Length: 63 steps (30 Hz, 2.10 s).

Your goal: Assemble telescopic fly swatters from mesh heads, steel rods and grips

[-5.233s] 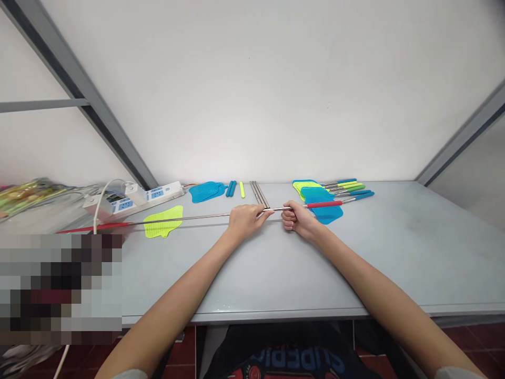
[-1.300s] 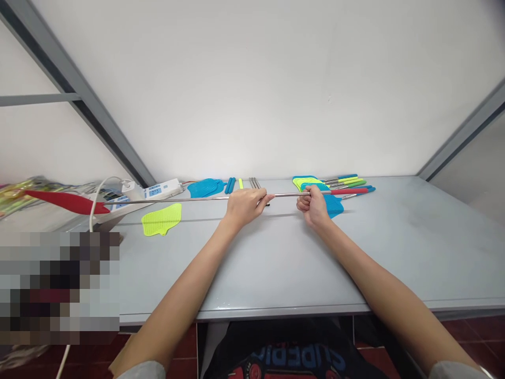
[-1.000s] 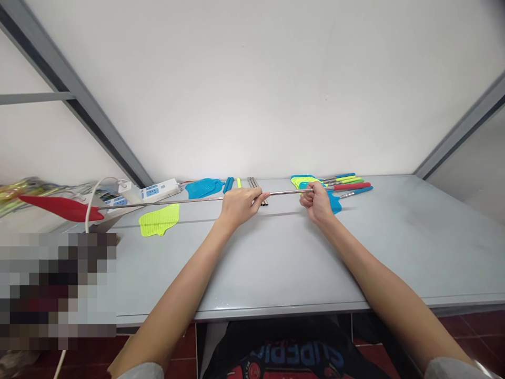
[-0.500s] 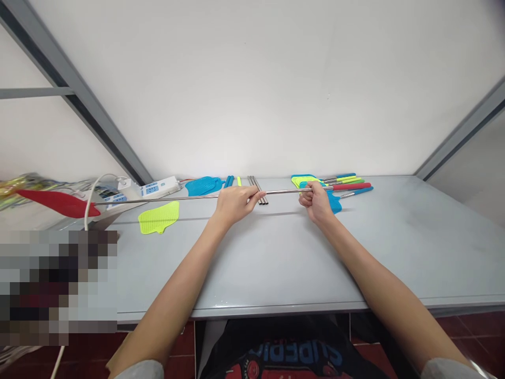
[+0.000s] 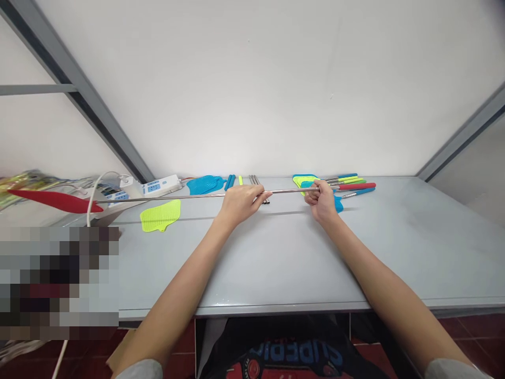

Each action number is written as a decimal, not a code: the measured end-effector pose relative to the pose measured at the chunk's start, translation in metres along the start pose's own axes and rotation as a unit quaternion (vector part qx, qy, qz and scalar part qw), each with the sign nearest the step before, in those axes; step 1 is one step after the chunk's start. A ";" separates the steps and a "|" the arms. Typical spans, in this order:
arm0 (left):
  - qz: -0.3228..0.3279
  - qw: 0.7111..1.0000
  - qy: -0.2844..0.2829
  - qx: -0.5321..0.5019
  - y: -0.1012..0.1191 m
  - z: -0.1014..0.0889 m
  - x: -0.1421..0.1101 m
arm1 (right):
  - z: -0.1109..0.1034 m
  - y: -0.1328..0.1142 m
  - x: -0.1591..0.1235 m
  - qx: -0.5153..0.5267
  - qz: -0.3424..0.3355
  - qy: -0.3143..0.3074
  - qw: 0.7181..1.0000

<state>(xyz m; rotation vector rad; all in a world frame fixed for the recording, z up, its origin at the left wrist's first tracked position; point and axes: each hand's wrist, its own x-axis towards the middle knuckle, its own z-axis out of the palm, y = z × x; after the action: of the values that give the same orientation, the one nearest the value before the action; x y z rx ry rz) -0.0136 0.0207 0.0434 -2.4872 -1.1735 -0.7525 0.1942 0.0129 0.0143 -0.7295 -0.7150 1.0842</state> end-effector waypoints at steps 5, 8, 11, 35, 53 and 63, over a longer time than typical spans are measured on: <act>-0.009 0.999 -0.007 -0.033 0.004 0.005 -0.002 | -0.003 0.002 0.002 0.018 0.007 0.009 1.000; -0.020 0.998 -0.013 -0.051 0.002 0.005 -0.003 | -0.006 0.002 0.004 0.031 0.010 0.025 0.999; -0.040 0.998 -0.013 -0.052 -0.002 0.003 -0.004 | -0.012 -0.001 0.007 0.045 0.003 0.054 0.998; 0.042 0.996 -0.030 -0.075 0.028 0.033 -0.009 | 0.038 0.049 -0.056 -0.043 0.214 -0.091 0.972; 0.006 0.986 -0.105 -0.132 -0.011 0.031 -0.017 | 0.024 0.039 -0.035 -0.026 0.113 0.148 0.982; 0.008 0.983 -0.075 -0.166 -0.021 0.029 -0.016 | 0.022 0.039 -0.032 -0.035 0.177 0.075 0.981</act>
<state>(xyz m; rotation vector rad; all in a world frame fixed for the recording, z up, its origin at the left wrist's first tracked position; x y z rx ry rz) -0.0284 0.0372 0.0113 -2.8661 -1.1564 -0.8280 0.1470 -0.0020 -0.0093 -1.0150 -0.5058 1.3144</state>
